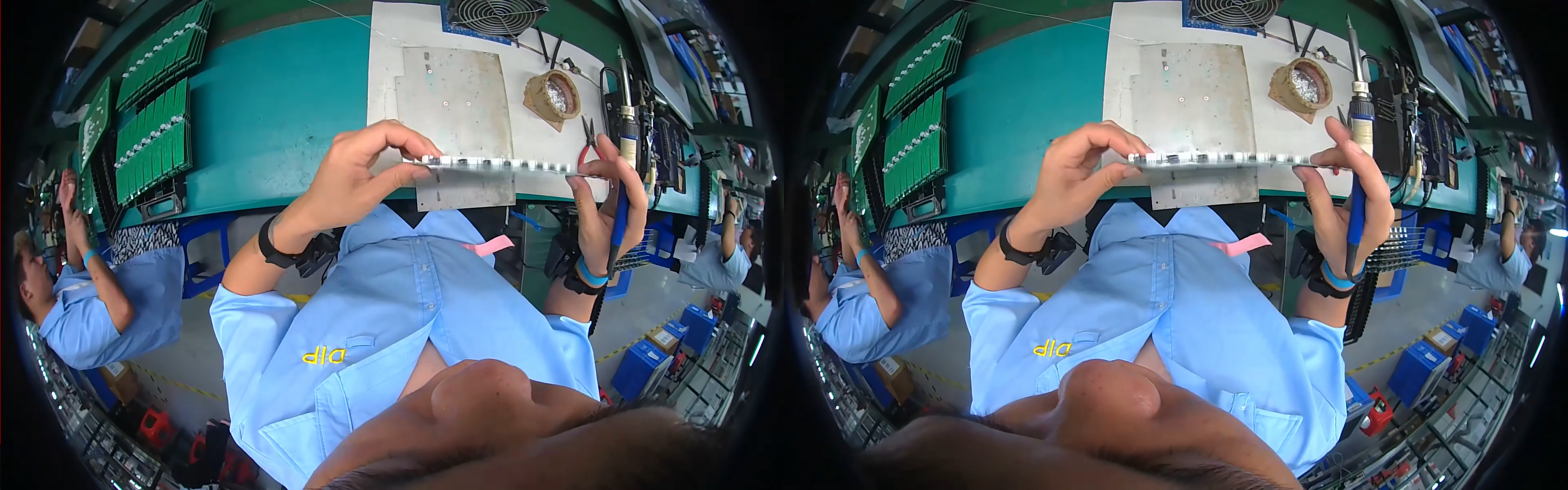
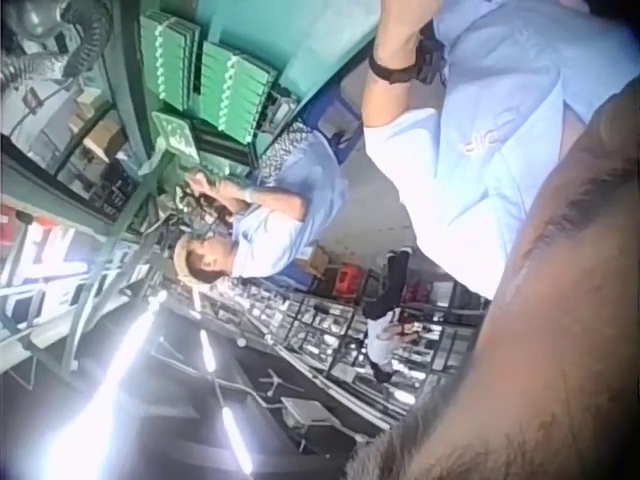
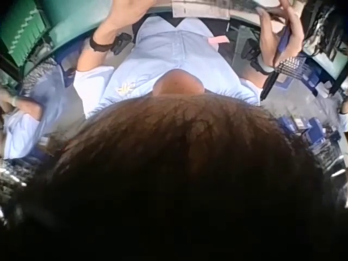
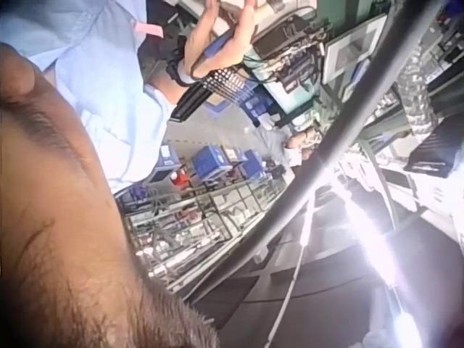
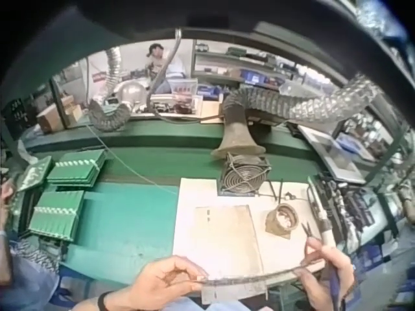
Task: The person solders components onto a circuit board using a soldering iron and wire, turns the board over, and places it onto a rack. They then pick up another circuit board and repeat the soldering process.
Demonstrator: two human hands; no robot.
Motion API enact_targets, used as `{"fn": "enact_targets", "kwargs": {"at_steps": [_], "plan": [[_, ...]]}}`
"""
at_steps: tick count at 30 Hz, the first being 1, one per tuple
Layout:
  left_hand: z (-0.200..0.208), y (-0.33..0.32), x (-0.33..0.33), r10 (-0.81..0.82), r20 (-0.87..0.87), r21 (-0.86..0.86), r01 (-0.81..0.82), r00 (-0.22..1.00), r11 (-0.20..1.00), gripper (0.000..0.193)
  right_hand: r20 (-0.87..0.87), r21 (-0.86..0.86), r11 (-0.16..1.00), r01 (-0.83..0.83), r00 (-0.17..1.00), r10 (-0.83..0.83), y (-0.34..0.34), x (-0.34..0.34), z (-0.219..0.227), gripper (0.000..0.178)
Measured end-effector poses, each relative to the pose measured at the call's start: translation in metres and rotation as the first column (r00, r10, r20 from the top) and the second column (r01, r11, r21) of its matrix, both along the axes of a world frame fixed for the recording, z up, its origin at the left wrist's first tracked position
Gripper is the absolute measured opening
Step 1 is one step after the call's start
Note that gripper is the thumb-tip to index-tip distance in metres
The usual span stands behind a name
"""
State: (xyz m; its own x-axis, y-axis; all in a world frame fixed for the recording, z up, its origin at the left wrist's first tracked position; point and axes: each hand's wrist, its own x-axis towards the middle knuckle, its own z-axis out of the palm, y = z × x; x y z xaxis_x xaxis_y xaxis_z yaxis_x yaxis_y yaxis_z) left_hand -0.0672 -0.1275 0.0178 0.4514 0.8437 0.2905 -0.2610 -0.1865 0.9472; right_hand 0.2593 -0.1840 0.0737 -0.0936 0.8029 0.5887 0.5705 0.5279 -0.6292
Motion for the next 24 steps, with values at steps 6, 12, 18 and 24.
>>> {"fn": "enact_targets", "kwargs": {"at_steps": [6,12,18,24], "plan": [[-0.018,-0.005,-0.007,0.143,-0.153,0.348,-0.082,0.978,0.934,0.026,0.052,-0.049,0.997,-0.057,0.997,0.059,-0.006,-0.003,-0.023,0.072],[-0.024,-0.013,-0.009,0.145,-0.168,0.342,-0.081,0.975,0.936,0.026,-0.028,-0.025,0.995,-0.098,0.995,0.098,-0.014,-0.002,-0.038,0.070],[-0.021,-0.015,-0.009,0.141,-0.178,0.337,-0.074,0.974,0.939,0.027,-0.057,-0.003,0.994,-0.107,0.993,0.106,-0.015,0.000,-0.042,0.068],[-0.019,-0.017,-0.009,0.142,-0.201,0.349,-0.065,0.969,0.935,0.027,-0.051,-0.007,0.995,-0.097,0.994,0.097,-0.017,0.001,-0.043,0.068]]}}
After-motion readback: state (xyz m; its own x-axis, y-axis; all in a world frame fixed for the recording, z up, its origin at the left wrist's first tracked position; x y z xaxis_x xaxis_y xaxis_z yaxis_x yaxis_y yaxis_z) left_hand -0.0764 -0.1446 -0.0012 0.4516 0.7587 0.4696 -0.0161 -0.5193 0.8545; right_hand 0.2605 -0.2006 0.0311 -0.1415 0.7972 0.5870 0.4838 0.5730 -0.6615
